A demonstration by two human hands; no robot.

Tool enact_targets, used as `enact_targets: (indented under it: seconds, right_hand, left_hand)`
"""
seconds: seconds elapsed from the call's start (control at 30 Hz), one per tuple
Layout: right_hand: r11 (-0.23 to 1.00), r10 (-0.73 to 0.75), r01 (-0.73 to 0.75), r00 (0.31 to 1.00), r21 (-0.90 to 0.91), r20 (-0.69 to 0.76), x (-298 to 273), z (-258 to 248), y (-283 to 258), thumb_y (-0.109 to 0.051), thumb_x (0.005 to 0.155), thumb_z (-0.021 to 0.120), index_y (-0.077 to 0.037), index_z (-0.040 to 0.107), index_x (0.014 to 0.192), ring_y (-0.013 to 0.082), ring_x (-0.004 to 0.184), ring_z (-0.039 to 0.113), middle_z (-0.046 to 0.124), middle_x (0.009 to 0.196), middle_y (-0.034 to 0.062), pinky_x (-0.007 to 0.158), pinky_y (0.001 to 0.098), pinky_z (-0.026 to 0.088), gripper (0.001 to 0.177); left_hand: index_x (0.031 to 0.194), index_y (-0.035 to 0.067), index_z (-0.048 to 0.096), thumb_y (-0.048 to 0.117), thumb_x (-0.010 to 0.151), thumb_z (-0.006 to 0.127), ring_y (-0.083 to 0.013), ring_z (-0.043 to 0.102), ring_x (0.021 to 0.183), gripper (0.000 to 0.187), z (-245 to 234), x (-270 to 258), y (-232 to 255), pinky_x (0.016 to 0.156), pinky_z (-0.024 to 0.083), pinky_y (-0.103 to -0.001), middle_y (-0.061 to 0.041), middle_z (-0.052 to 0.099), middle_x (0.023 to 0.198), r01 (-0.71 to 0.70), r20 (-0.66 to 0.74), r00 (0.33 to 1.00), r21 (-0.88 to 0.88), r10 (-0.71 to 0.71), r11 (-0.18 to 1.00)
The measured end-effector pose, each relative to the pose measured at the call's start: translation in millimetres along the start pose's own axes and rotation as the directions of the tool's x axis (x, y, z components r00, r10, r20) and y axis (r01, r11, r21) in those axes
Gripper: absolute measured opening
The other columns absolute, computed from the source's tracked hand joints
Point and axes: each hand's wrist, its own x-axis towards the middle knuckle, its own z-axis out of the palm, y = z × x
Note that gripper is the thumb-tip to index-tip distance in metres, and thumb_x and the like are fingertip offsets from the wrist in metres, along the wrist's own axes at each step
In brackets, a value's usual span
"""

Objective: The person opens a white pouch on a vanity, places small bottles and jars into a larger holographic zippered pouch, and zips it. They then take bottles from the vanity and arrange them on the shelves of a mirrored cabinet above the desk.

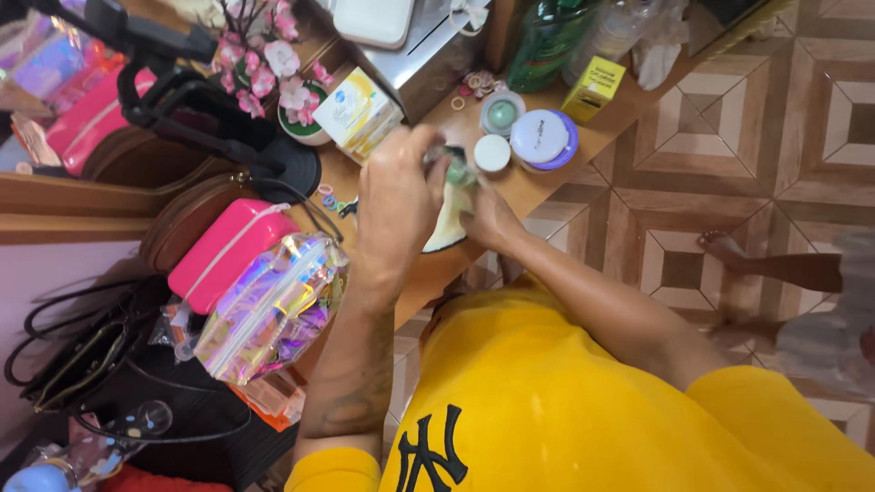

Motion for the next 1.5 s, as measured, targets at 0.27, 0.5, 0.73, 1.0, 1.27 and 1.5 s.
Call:
enact_targets:
  seconds: [0.27,0.5,0.73,1.0,1.27,1.5]
  right_hand:
    - [0.943,-0.156,0.15,0.988,0.297,-0.004,-24.2,-23.5,-21.1,-0.008,0.089,0.06,-0.002,0.059,0.134,0.0376,0.134,0.057,0.061,0.139,0.0232,0.113,0.0431,0.045,0.045]
    - [0.974,-0.014,-0.014,0.992,0.225,0.124,-36.7,-57.1,-31.0,-0.011,0.086,0.067,-0.002,0.058,0.132,0.0342,0.127,0.061,0.063,0.135,0.0217,0.105,0.0406,0.048,0.048]
    - [0.906,0.301,-0.386,0.875,0.172,0.38,-38.2,-87.1,-36.2,-0.009,0.082,0.061,-0.008,0.054,0.135,0.0317,0.111,0.071,0.061,0.138,0.0132,0.089,0.0416,0.061,0.053]
    - [0.971,-0.014,-0.05,0.964,0.235,0.265,-34.6,-79.6,-12.3,-0.015,0.087,0.071,-0.003,0.061,0.129,0.0328,0.122,0.067,0.07,0.128,0.0208,0.103,0.0404,0.052,0.045]
    - [0.969,-0.033,-0.054,0.939,0.241,0.342,-16.7,-101.8,-17.2,-0.01,0.083,0.066,-0.005,0.056,0.142,0.0262,0.125,0.062,0.057,0.142,0.0165,0.103,0.0352,0.054,0.061]
    - [0.933,-0.139,-0.001,0.921,0.359,0.364,-2.0,-107.7,-31.1,-0.007,0.088,0.069,-0.003,0.058,0.142,0.0175,0.117,0.062,0.062,0.129,0.0099,0.099,0.0306,0.052,0.055]
  left_hand:
    - [0.099,0.008,0.068,0.011,0.085,0.076,-0.0406,0.07,0.087,0.017,92.5,93.5,45.8,0.074,0.055,-0.05,-0.015,0.07,0.093,-0.15,-0.06,0.987,-0.048,0.147,0.987]
    - [0.101,0.007,0.069,0.008,0.083,0.069,-0.0466,0.069,0.088,0.018,168.2,118.0,37.9,0.074,0.054,-0.057,-0.021,0.071,0.098,0.003,0.124,0.992,0.007,-0.004,1.0]
    - [0.094,0.005,0.068,0.01,0.083,0.069,-0.0465,0.07,0.09,0.013,210.2,132.1,18.6,0.077,0.055,-0.057,-0.023,0.072,0.098,0.037,0.187,0.981,0.07,-0.05,0.997]
    - [0.102,0.009,0.068,0.016,0.077,0.078,-0.0431,0.07,0.09,0.028,199.9,133.9,33.0,0.072,0.056,-0.053,-0.018,0.071,0.102,0.063,0.163,0.984,0.041,-0.069,0.997]
    - [0.121,0.0,0.067,0.014,0.088,0.079,-0.0406,0.06,0.126,0.038,15.3,-6.1,-0.2,0.11,0.046,-0.046,-0.019,0.064,0.132,0.009,-0.14,0.99,-0.046,-0.015,0.999]
    - [0.112,0.01,0.076,0.016,0.085,0.081,-0.049,0.034,0.148,0.029,16.9,-144.2,-14.5,0.119,0.03,-0.046,-0.036,0.029,0.16,0.433,-0.204,0.873,-0.092,-0.443,0.897]
